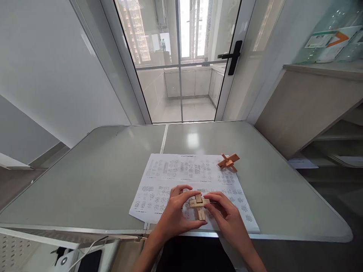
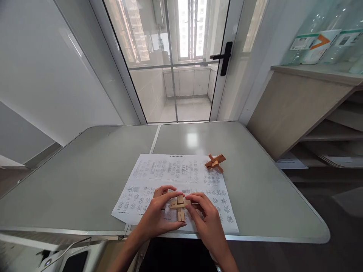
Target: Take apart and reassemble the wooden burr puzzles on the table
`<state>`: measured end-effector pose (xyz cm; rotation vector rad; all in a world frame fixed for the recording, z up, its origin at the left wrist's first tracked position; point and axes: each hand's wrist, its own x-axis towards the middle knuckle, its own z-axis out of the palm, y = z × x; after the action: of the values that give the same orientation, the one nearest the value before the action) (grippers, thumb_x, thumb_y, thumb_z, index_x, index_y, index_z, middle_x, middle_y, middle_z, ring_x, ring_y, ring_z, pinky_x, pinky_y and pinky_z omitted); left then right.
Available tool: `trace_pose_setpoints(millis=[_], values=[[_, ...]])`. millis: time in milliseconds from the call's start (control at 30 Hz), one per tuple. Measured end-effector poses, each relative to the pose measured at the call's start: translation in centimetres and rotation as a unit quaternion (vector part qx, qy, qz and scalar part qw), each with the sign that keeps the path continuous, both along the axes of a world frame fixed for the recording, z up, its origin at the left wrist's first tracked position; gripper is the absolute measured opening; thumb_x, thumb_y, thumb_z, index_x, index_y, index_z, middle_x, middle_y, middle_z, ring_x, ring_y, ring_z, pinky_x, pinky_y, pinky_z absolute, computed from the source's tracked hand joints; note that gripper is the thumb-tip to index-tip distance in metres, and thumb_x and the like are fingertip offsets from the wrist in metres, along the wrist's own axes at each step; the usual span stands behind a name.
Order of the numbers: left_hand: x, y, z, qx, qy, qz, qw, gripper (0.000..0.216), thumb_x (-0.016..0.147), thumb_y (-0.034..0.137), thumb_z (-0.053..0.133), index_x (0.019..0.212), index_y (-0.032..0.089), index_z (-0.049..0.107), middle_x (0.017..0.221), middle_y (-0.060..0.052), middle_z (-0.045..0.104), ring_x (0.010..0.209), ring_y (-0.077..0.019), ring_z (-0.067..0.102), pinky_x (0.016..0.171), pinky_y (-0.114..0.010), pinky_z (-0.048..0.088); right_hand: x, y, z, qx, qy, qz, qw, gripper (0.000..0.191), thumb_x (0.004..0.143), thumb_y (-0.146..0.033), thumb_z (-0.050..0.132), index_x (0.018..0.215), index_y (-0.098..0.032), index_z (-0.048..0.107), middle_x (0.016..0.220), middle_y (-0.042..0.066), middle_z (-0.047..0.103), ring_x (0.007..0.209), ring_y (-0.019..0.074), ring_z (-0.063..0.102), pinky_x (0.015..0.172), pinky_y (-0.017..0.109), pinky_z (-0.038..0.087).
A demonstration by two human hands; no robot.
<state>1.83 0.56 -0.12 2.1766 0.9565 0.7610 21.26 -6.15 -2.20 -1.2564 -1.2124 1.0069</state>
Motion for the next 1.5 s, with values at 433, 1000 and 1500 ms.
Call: trace_pose_setpoints(millis=[433,1000,1500], values=[[-0.16,-0.09,0.15,-0.037,-0.018,-0.016,0.999,0.08,0.061,0.024,0.099,0.134,0.031,0.067,0.127,-0.008,0.063,0.127,-0.0306,0.056,0.108,-0.047,0.052,0.02,-0.2,0.26,-0.021,-0.014,-0.005,1.0,0.022,0.101,-0.047,0.064,0.109,-0.028,0.074,0.115,0.006,0.069,0.101,0.0233,0.068,0.085,0.033,0.057],[0.0,0.01,0.37,-0.065,-0.033,-0.025,0.997,0.078,0.06,0.026,0.099,0.132,0.029,0.069,0.125,-0.009,0.062,0.124,-0.0307,0.059,0.107,-0.046,0.054,-0.06,-0.21,0.23,-0.004,-0.041,-0.017,0.999,0.022,0.103,-0.046,0.061,0.109,-0.028,0.073,0.115,0.007,0.069,0.105,0.025,0.067,0.088,0.035,0.057],[-0.19,-0.13,0.21,-0.054,-0.033,-0.03,0.998,0.077,0.064,0.029,0.098,0.135,0.029,0.067,0.127,-0.008,0.062,0.125,-0.03,0.059,0.108,-0.046,0.054,-0.08,-0.3,0.51,-0.003,-0.052,-0.021,0.998,0.023,0.103,-0.046,0.06,0.108,-0.028,0.073,0.115,0.006,0.07,0.101,0.0246,0.069,0.084,0.034,0.058]])
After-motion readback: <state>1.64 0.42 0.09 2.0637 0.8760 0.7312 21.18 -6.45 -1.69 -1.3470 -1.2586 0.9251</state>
